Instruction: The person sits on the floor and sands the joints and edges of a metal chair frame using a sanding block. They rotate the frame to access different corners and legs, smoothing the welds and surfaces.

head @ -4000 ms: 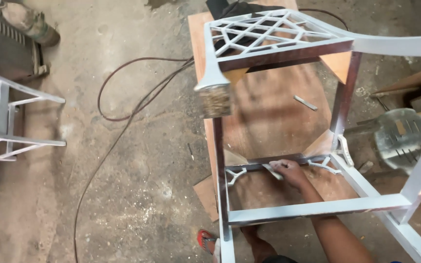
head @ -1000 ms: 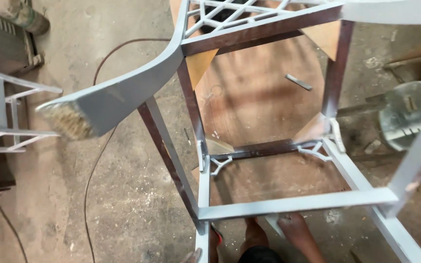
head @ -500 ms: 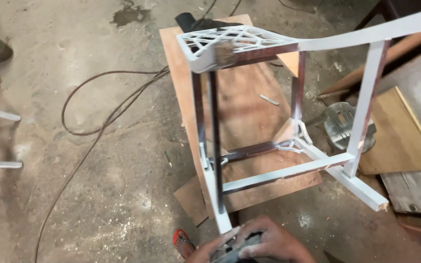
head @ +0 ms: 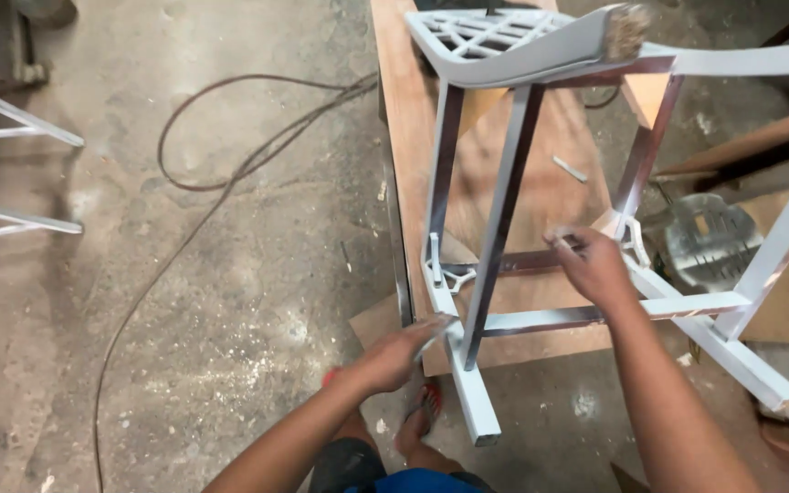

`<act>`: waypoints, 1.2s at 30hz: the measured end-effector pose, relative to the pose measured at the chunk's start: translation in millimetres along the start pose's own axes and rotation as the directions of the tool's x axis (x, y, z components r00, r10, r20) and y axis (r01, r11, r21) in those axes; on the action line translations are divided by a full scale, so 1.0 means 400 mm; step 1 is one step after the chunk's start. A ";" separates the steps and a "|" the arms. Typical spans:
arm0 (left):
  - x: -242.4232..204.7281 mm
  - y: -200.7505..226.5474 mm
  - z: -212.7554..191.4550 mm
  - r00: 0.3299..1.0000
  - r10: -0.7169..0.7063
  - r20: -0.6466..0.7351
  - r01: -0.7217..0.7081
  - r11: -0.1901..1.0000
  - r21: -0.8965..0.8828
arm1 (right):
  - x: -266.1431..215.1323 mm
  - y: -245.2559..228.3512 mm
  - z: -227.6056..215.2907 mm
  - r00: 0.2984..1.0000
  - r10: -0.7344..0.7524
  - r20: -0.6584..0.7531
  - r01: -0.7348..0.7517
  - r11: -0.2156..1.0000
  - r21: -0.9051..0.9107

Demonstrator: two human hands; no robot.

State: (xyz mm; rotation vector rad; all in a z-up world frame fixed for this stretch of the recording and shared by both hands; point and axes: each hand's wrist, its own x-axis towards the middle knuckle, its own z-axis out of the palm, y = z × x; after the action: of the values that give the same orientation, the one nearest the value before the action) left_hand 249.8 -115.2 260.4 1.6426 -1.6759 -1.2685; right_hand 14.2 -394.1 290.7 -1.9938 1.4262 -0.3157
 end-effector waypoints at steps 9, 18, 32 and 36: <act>0.250 -0.256 -0.025 0.948 0.199 0.248 -0.261 0.934 0.246 | -0.069 -0.001 0.133 0.977 -0.009 -0.211 -0.057 0.951 -0.304; 0.228 -0.320 0.040 0.886 0.230 0.403 -0.303 0.945 0.125 | -0.179 -0.004 0.169 0.897 0.304 -0.321 -0.361 0.923 -0.136; 0.256 -0.303 -0.111 0.848 0.289 0.445 -0.333 0.943 0.022 | -0.126 -0.205 0.165 0.854 0.418 -0.310 -0.478 0.866 -0.148; 0.172 -0.118 -0.225 0.766 0.418 0.488 -0.427 0.899 -0.099 | -0.119 -0.195 0.160 0.864 0.400 -0.307 -0.457 0.878 -0.142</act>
State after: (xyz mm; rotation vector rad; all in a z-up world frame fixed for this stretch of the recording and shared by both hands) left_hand 337.8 -199.0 243.9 0.8794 -2.2061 -1.5132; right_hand 89.6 -312.3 300.1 -1.7659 2.1106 -0.2468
